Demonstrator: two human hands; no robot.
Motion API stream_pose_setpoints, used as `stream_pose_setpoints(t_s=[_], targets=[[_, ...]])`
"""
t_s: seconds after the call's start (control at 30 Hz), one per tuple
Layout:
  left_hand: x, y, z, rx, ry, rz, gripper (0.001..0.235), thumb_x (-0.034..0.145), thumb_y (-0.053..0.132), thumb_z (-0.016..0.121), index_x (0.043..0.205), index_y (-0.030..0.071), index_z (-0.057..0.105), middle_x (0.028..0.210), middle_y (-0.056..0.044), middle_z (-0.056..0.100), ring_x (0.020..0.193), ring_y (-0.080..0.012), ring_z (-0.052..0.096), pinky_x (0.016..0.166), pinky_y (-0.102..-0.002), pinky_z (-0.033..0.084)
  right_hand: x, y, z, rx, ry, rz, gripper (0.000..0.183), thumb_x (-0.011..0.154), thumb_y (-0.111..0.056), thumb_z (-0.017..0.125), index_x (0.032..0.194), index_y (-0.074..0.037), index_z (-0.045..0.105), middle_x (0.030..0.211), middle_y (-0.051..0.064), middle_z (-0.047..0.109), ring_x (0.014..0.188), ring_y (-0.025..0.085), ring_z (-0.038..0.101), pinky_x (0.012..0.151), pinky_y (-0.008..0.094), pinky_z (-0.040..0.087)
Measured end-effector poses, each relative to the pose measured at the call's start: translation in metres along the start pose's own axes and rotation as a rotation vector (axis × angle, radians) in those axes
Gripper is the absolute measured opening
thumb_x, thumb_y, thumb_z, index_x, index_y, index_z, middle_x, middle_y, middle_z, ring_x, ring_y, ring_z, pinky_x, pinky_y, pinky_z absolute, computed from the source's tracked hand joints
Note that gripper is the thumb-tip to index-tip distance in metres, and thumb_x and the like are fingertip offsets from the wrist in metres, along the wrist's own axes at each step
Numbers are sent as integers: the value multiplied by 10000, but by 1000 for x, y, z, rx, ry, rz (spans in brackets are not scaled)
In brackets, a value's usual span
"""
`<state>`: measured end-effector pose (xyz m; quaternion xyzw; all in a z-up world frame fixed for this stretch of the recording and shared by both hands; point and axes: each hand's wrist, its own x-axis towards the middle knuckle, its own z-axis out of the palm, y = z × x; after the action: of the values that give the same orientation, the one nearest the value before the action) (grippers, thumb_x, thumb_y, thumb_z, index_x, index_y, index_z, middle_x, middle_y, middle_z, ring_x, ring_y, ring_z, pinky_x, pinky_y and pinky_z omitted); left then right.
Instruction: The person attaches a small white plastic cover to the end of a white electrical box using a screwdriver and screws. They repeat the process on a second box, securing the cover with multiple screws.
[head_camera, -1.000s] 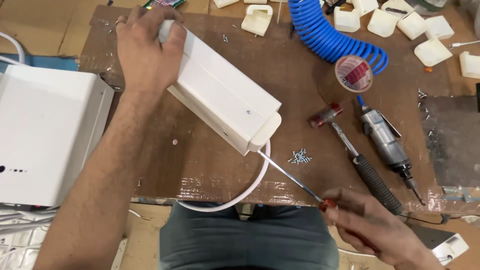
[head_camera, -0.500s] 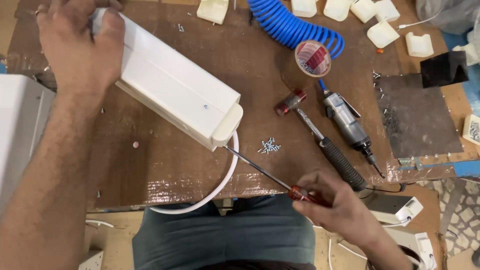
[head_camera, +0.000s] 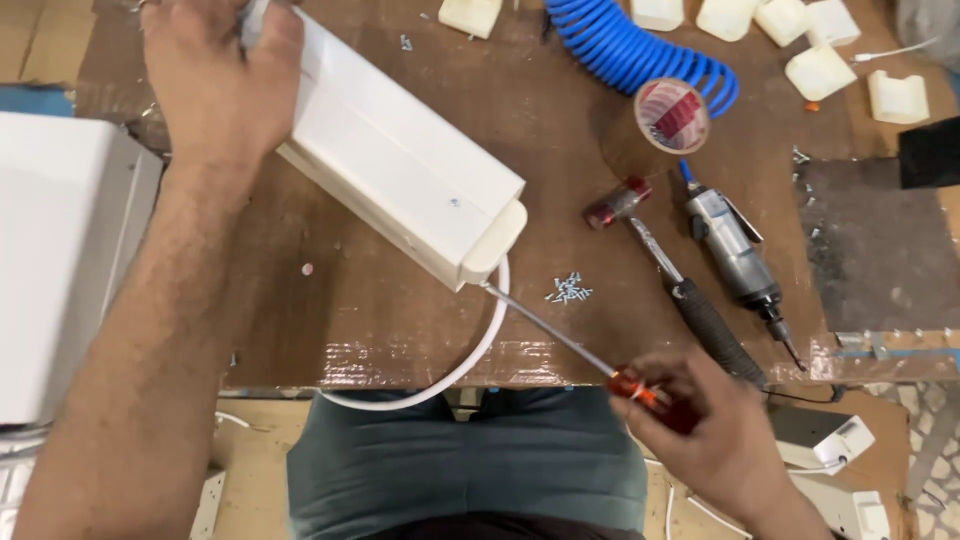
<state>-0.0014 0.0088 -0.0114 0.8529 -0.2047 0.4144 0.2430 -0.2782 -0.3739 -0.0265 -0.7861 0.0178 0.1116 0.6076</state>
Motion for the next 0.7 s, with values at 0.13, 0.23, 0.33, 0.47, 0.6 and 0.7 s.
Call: stream_pose_setpoints(t_s=[0.13, 0.23, 0.33, 0.47, 0.6, 0.7], targets=[[7, 11, 4, -130, 73, -107, 216, 943, 127, 771, 1097, -13, 714, 1068, -215, 701, 998, -410, 655, 847, -513, 521, -6, 32, 2, -1041, 375, -631, 309, 910, -366, 705, 1046, -103, 614, 782, 21, 620, 579, 113, 549, 533, 244, 430], [5, 8, 6, -195, 111, -164, 305, 933, 173, 776, 1128, -35, 667, 1112, -252, 627, 1007, -408, 644, 841, -477, 533, 3, 35, -6, -203, 196, 306, 205, 883, -198, 777, 1019, -46, 760, 729, 75, 728, 532, 113, 538, 462, 265, 440], [5, 5, 5, -100, 41, -141, 287, 957, 189, 799, 1143, -1, 693, 1102, -204, 656, 1020, -401, 643, 865, -481, 529, 13, 5, -14, 642, -217, 494, 287, 813, -347, 775, 875, -67, 761, 641, -20, 726, 423, 1, 557, 335, 170, 430], [3, 8, 3, -126, 24, -175, 259, 966, 185, 782, 1144, 18, 695, 1124, -182, 668, 1041, -375, 651, 886, -479, 531, -1, 19, -1, -170, 108, 239, 402, 726, -179, 817, 1102, -81, 712, 817, 53, 809, 639, 69, 695, 529, 233, 560], [5, 9, 3, -156, 49, -186, 266, 962, 186, 780, 1119, -3, 678, 1114, -205, 659, 1051, -380, 628, 877, -487, 513, -7, 48, -1, -687, 271, -341, 315, 892, -271, 805, 1136, -96, 709, 899, 18, 756, 695, 92, 689, 604, 226, 544], [5, 10, 1, -112, 21, -149, 233, 965, 168, 783, 1104, -2, 705, 1073, -200, 690, 1030, -399, 618, 869, -509, 495, 3, 32, -14, -12, 64, 116, 284, 898, -280, 765, 1062, -48, 753, 802, 23, 762, 550, 43, 614, 448, 183, 476]])
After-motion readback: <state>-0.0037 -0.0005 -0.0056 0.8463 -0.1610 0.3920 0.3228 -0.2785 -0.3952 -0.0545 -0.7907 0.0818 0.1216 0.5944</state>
